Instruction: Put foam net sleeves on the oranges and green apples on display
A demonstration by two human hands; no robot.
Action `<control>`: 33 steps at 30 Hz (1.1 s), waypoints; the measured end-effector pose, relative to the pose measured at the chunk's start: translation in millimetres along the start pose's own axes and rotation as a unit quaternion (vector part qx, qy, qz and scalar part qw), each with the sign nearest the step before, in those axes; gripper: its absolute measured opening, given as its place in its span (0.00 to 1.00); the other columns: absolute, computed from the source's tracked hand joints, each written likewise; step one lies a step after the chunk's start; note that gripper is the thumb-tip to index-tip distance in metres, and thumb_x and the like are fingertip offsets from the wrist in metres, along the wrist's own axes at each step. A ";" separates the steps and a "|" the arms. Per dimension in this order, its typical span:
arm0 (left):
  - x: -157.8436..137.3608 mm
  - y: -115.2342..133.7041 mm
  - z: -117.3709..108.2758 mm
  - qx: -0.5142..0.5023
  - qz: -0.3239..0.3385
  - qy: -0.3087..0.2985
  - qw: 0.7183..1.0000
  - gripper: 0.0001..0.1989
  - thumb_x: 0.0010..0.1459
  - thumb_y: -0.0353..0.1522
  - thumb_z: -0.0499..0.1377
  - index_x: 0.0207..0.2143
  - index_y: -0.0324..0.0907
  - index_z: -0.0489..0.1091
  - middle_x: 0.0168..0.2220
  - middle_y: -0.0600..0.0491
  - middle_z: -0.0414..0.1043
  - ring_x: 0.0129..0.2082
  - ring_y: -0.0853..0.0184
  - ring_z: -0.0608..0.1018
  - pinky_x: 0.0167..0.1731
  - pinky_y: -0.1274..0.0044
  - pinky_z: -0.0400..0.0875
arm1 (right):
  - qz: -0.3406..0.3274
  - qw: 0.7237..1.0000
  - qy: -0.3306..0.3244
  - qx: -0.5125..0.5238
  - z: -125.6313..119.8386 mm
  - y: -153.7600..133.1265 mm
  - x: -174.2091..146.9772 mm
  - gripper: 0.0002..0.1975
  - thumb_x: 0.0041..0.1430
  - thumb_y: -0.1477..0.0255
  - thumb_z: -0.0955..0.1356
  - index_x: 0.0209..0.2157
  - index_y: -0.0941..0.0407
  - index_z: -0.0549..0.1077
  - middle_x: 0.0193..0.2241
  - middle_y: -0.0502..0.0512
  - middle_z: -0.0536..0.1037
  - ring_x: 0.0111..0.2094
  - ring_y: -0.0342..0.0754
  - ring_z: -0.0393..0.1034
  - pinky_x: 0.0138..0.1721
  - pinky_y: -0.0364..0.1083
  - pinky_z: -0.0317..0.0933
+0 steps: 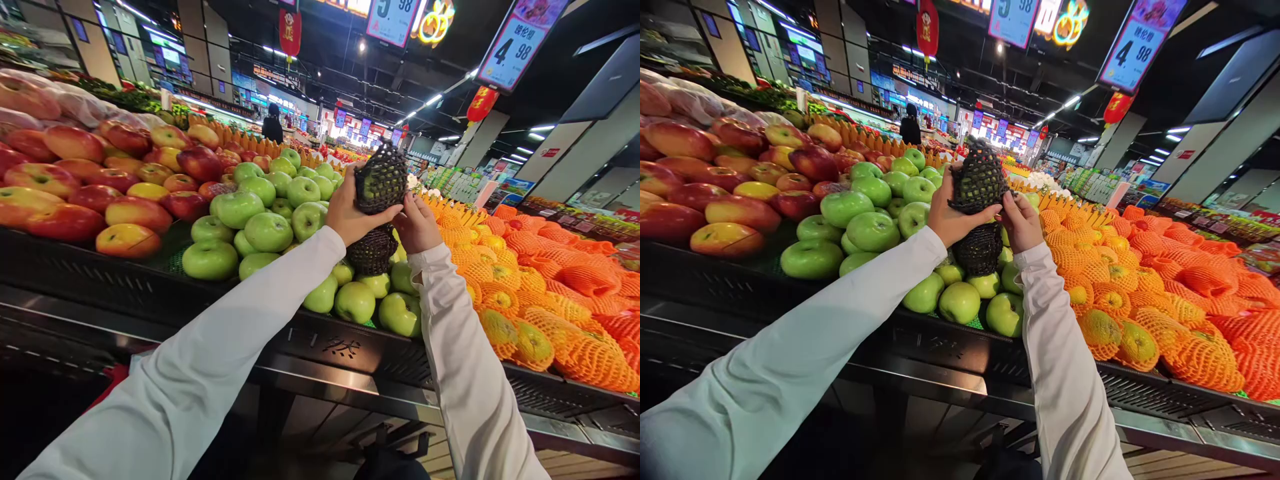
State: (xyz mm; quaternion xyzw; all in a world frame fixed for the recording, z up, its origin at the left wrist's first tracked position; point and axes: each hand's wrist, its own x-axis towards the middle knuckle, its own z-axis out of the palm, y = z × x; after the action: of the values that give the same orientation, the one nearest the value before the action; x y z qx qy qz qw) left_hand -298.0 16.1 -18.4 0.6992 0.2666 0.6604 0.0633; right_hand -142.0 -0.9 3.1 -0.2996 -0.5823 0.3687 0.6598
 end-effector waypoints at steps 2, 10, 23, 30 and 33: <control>0.9 -4.1 4.5 -0.025 0.001 -0.003 1.000 0.44 0.54 0.47 0.69 0.65 0.50 0.50 0.62 0.44 0.66 0.63 0.55 0.72 0.63 0.59 0.66 | -0.011 1.000 0.003 -0.003 -2.4 -1.1 0.2 0.29 0.32 0.48 0.81 0.27 0.51 0.69 0.30 0.42 0.77 0.27 0.40 0.71 0.30 0.42 0.71; 3.4 -10.7 13.3 -0.091 0.045 -0.052 0.993 0.49 0.49 0.42 0.73 0.66 0.52 0.48 0.64 0.45 0.61 0.66 0.57 0.68 0.65 0.62 0.64 | -0.028 0.999 0.023 -0.033 -19.7 12.8 13.0 0.29 0.35 0.49 0.80 0.30 0.50 0.65 0.29 0.44 0.74 0.26 0.43 0.69 0.27 0.45 0.67; 1.2 -2.7 2.6 0.014 -0.042 0.003 0.999 0.44 0.48 0.50 0.72 0.61 0.46 0.57 0.53 0.43 0.75 0.55 0.51 0.78 0.56 0.58 0.72 | -0.150 0.971 -0.047 -0.180 -1.2 3.2 -4.8 0.45 0.26 0.69 0.82 0.52 0.49 0.68 0.54 0.58 0.74 0.59 0.58 0.68 0.61 0.57 0.64; 3.6 3.6 2.8 -0.042 0.001 -0.055 0.998 0.28 0.65 0.52 0.55 0.58 0.44 0.68 0.58 0.42 0.73 0.59 0.54 0.75 0.55 0.62 0.74 | -0.155 0.967 0.088 -0.182 -14.1 12.8 4.4 0.41 0.27 0.66 0.83 0.46 0.51 0.67 0.47 0.54 0.75 0.50 0.54 0.73 0.55 0.57 0.69; 3.0 -2.8 4.6 -0.081 -0.007 -0.053 0.995 0.27 0.69 0.51 0.48 0.60 0.45 0.67 0.62 0.42 0.69 0.61 0.56 0.74 0.51 0.66 0.77 | -0.165 0.947 0.204 -0.184 -28.2 13.8 12.9 0.42 0.28 0.65 0.83 0.46 0.52 0.64 0.47 0.55 0.73 0.50 0.54 0.72 0.55 0.57 0.70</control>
State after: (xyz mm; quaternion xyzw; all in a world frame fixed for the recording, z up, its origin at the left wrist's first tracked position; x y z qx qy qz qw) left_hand -294.5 21.1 -17.5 0.7236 0.2137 0.6416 0.1383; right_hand -115.3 18.4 -5.3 -0.3843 -0.5341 0.0728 0.7495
